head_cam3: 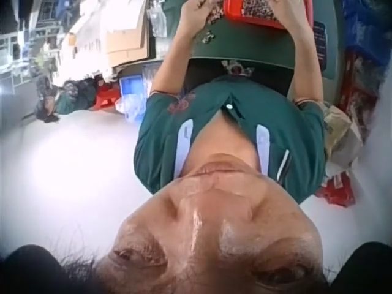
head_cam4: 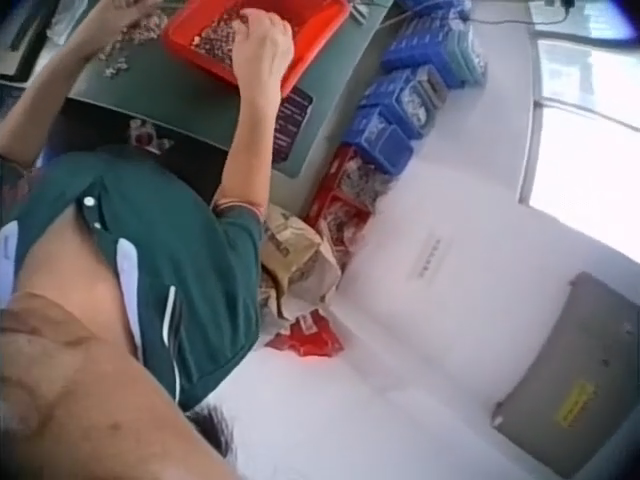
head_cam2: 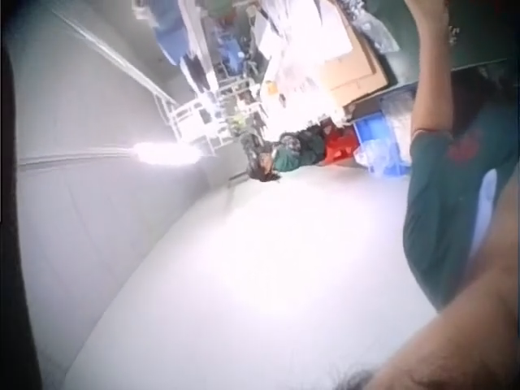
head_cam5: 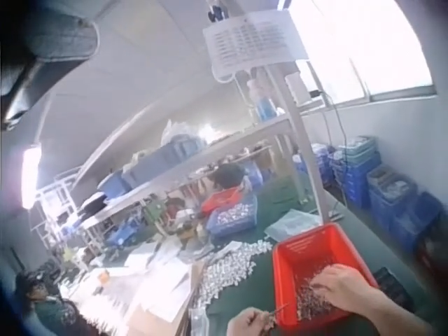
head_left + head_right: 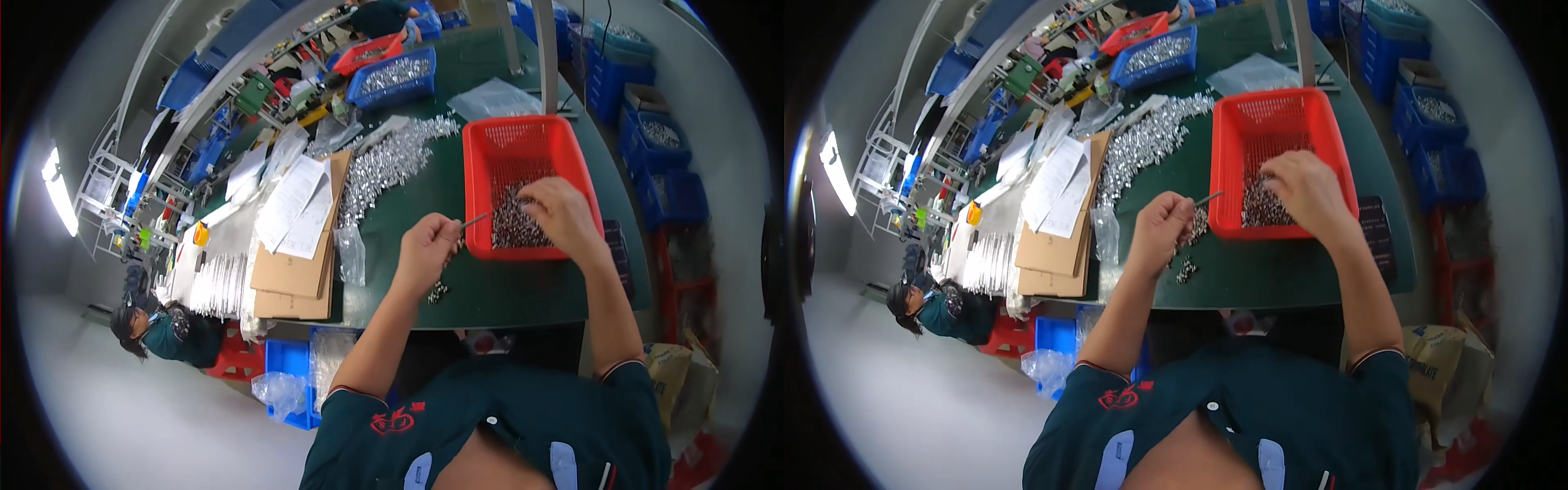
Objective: Threading small metal components onto a thin metal rod at a workbench.
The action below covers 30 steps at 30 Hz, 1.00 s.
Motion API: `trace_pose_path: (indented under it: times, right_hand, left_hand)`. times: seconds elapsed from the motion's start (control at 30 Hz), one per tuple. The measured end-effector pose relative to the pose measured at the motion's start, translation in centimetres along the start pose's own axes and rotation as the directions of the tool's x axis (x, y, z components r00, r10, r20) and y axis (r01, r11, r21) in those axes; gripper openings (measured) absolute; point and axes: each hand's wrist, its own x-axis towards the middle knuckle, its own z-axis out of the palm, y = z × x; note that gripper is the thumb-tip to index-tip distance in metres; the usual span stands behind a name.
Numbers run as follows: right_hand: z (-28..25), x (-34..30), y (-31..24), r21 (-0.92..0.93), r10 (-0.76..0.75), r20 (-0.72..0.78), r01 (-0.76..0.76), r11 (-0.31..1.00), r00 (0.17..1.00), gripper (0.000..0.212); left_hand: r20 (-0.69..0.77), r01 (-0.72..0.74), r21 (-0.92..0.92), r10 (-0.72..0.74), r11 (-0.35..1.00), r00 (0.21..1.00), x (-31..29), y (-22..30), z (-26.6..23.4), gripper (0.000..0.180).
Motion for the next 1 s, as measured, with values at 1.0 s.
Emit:
trace_pose_path:
  times: [1.0]
  right_hand:
    - [14.8,-6.6,-6.9,0.097,-0.011,0.325,-0.022,0.995,0.946,0.017]
  left_hand:
    - [-0.191,0.157,-0.607,-0.335,0.779,0.923,-13.8,-10.9,-4.6,0.015]
